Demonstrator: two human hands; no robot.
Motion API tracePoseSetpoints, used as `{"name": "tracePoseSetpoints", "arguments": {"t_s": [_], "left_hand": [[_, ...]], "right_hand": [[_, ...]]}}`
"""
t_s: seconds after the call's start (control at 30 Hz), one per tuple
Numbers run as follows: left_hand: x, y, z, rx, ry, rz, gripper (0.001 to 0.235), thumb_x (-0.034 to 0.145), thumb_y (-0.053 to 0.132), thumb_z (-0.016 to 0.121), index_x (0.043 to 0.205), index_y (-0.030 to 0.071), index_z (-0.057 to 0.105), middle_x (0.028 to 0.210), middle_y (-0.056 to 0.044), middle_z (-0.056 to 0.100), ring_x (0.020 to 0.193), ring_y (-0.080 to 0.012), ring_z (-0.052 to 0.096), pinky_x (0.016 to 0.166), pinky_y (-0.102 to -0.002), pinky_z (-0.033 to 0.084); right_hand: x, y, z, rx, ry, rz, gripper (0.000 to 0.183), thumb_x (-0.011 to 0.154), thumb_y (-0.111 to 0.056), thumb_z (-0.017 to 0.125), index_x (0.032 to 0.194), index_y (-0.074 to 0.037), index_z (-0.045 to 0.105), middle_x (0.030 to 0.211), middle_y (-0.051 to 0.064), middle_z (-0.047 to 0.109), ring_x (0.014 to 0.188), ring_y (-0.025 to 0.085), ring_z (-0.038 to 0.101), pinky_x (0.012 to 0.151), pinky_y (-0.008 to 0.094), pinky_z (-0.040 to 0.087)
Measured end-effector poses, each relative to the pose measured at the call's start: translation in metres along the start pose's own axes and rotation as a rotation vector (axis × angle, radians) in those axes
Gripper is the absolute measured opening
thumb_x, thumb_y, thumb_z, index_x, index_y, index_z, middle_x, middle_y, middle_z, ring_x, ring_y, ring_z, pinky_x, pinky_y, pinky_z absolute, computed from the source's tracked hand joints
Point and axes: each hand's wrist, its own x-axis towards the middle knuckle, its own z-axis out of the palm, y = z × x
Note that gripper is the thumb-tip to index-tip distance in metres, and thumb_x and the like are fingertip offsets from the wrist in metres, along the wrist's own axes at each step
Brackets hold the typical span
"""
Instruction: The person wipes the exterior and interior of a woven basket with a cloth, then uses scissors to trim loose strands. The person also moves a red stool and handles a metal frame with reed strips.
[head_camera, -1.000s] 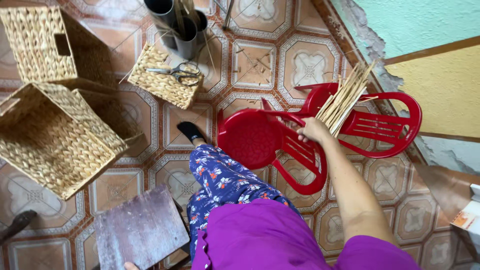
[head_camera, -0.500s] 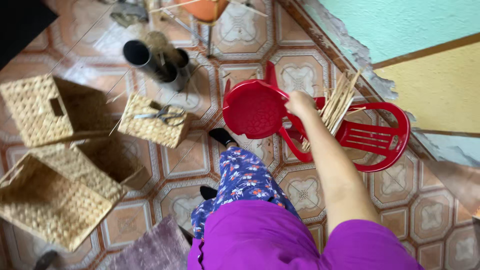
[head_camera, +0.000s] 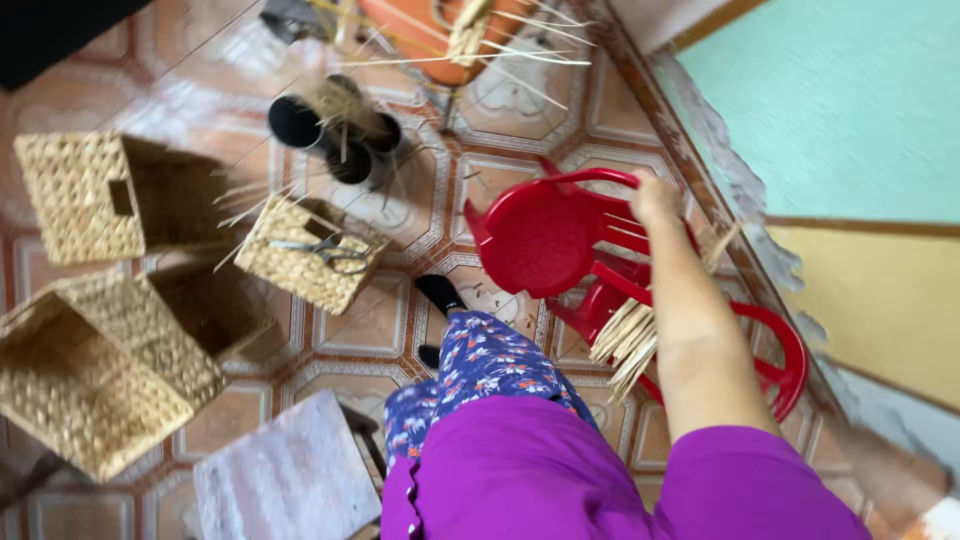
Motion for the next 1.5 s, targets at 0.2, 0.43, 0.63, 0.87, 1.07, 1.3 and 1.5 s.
{"name": "tracePoseSetpoints", "arguments": {"t_s": [0.2, 0.43, 0.63, 0.87, 1.07, 1.3, 1.5], "left_hand": [[-0.022, -0.067, -0.023, -0.121, 0.069, 0.037, 0.075, 0.098, 0.050, 0.067, 0.149, -0.001, 0.045, 0.145, -0.016, 0.055, 0.120, -0.0327, 0.060, 0.086, -0.057, 0.056], [-0.031, -0.126, -0.043, -0.226, 0.191, 0.048, 0.061, 0.099, 0.041, 0.074, 0.147, 0.009, 0.053, 0.135, -0.013, 0.064, 0.109, -0.0312, 0.066, 0.080, -0.054, 0.058], [-0.022, -0.160, -0.043, -0.185, 0.281, 0.050, 0.057, 0.098, 0.035, 0.076, 0.147, 0.018, 0.051, 0.132, -0.007, 0.065, 0.106, -0.0260, 0.069, 0.074, -0.049, 0.061], [-0.014, -0.205, -0.002, -0.222, 0.363, 0.090, 0.064, 0.093, 0.025, 0.078, 0.148, 0.015, 0.048, 0.134, -0.005, 0.062, 0.109, -0.0212, 0.065, 0.080, -0.041, 0.059], [-0.027, -0.240, 0.079, -0.165, 0.477, 0.177, 0.062, 0.095, 0.020, 0.082, 0.147, 0.002, 0.053, 0.139, -0.008, 0.063, 0.120, -0.0189, 0.060, 0.103, -0.033, 0.048], [-0.036, -0.278, 0.172, -0.333, 0.520, 0.072, 0.060, 0.090, 0.019, 0.083, 0.141, 0.002, 0.056, 0.133, -0.007, 0.066, 0.116, -0.0173, 0.063, 0.100, -0.032, 0.049], [-0.041, -0.331, 0.215, -0.477, 0.444, -0.012, 0.054, 0.091, 0.022, 0.080, 0.138, 0.002, 0.060, 0.130, -0.006, 0.068, 0.114, -0.0156, 0.064, 0.099, -0.030, 0.050]], "right_hand": [[0.005, -0.001, -0.035, -0.042, 0.048, 0.020, 0.082, 0.079, -0.030, 0.079, 0.153, -0.025, 0.043, 0.154, 0.013, 0.044, 0.144, 0.038, 0.038, 0.117, 0.053, 0.031], [0.003, -0.036, -0.076, -0.181, -0.023, 0.117, 0.062, 0.093, -0.034, 0.069, 0.151, -0.035, 0.048, 0.153, 0.018, 0.045, 0.142, 0.043, 0.040, 0.112, 0.056, 0.036], [0.005, -0.062, -0.102, -0.414, -0.102, -0.124, 0.056, 0.094, -0.018, 0.060, 0.147, -0.036, 0.057, 0.132, 0.021, 0.067, 0.124, 0.040, 0.064, 0.100, 0.054, 0.051], [0.011, -0.076, -0.091, -0.525, -0.400, -0.306, 0.067, 0.067, -0.004, 0.083, 0.129, -0.013, 0.061, 0.105, 0.024, 0.075, 0.098, 0.037, 0.073, 0.084, 0.049, 0.059], [0.047, -0.161, -0.055, -0.670, -0.651, -0.485, 0.040, 0.087, -0.022, 0.069, 0.123, -0.006, 0.065, 0.104, 0.020, 0.079, 0.097, 0.032, 0.075, 0.081, 0.044, 0.060], [0.045, -0.341, 0.029, -0.234, -0.824, -0.884, 0.045, 0.097, -0.011, 0.062, 0.141, -0.010, 0.055, 0.127, 0.013, 0.072, 0.115, 0.021, 0.071, 0.096, 0.032, 0.055], [-0.016, -0.354, 0.155, -0.415, -1.102, -1.077, 0.043, 0.096, -0.019, 0.065, 0.138, -0.009, 0.064, 0.125, 0.012, 0.076, 0.115, 0.022, 0.071, 0.098, 0.034, 0.054]]}}
